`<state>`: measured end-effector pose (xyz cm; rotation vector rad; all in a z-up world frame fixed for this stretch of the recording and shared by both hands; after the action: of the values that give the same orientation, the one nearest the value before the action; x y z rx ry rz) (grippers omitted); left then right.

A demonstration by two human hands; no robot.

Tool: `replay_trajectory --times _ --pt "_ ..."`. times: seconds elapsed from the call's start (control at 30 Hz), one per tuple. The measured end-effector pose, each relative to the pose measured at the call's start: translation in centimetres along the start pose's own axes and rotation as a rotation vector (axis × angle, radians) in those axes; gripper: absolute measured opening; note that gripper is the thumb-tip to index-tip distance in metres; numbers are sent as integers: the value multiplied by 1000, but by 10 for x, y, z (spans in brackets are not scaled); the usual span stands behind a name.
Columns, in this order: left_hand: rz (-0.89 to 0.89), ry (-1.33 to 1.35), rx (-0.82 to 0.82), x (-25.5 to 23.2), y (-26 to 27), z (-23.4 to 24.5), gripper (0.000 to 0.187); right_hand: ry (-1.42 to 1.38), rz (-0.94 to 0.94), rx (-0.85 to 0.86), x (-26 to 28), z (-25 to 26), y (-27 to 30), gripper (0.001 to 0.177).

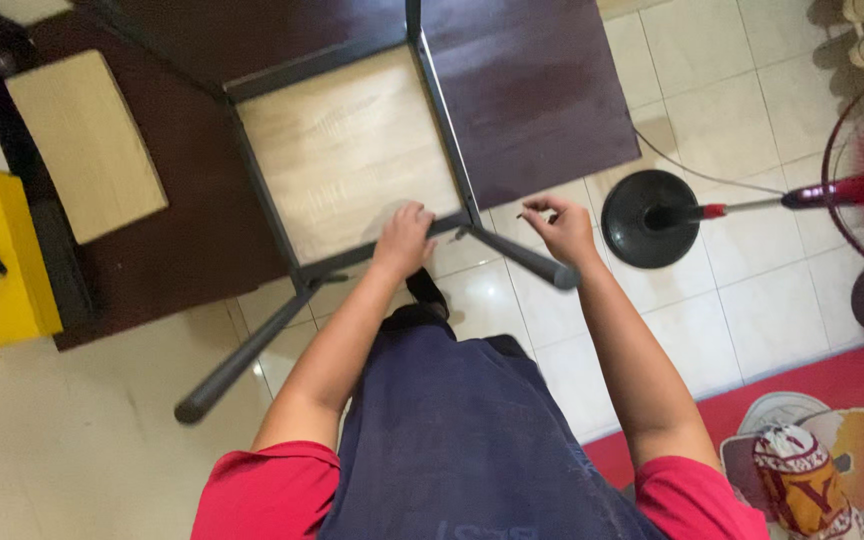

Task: The person assembles a small table by inserting and tightening screws into the metal frame and wooden top. They use a hammer to secure the components and adjust the alignment of the frame.

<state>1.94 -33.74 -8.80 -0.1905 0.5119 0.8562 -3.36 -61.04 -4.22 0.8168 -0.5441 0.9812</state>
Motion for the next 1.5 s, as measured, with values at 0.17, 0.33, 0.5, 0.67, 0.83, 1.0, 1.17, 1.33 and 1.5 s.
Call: replay_trajectory --times 0.17,0.33,0.5,0.67,0.83,1.0,1.17,1.33,1.5 --pt "2 -160 191 15 -21 -19 86 31 117 73 30 -11 -33 22" --pt "-7 -209 177 21 -25 -27 92 97 276 205 60 -38 -65 20" --pt "-20 -198 107 25 -28 -32 90 163 154 318 52 -57 -88 16" --pt "40 -172 121 27 -28 -38 91 109 188 439 36 -74 -111 8" --pt "77 -233 110 17 -39 -42 96 159 252 526 21 -97 -133 12" --pt "81 -259 133 15 -43 -41 96 242 255 570 25 -113 -141 23" --pt "78 -269 222 17 -44 -49 97 256 134 630 25 -120 -140 35" --pt "39 -317 135 17 -40 -52 86 203 115 616 23 -118 -137 35" --pt "20 -343 62 18 -39 -57 75 202 110 578 20 -118 -135 34"
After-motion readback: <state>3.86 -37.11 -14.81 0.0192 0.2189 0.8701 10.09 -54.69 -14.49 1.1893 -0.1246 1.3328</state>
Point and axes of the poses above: each hand's wrist, its own y-axis away from the middle knuckle, its own z-axis out of the back of the hand, x = y × z, the point moved 9 cm from there along -y, towards the middle knuckle, and after that the axes turned 6 degrees about -z, right-handed, at the moved point
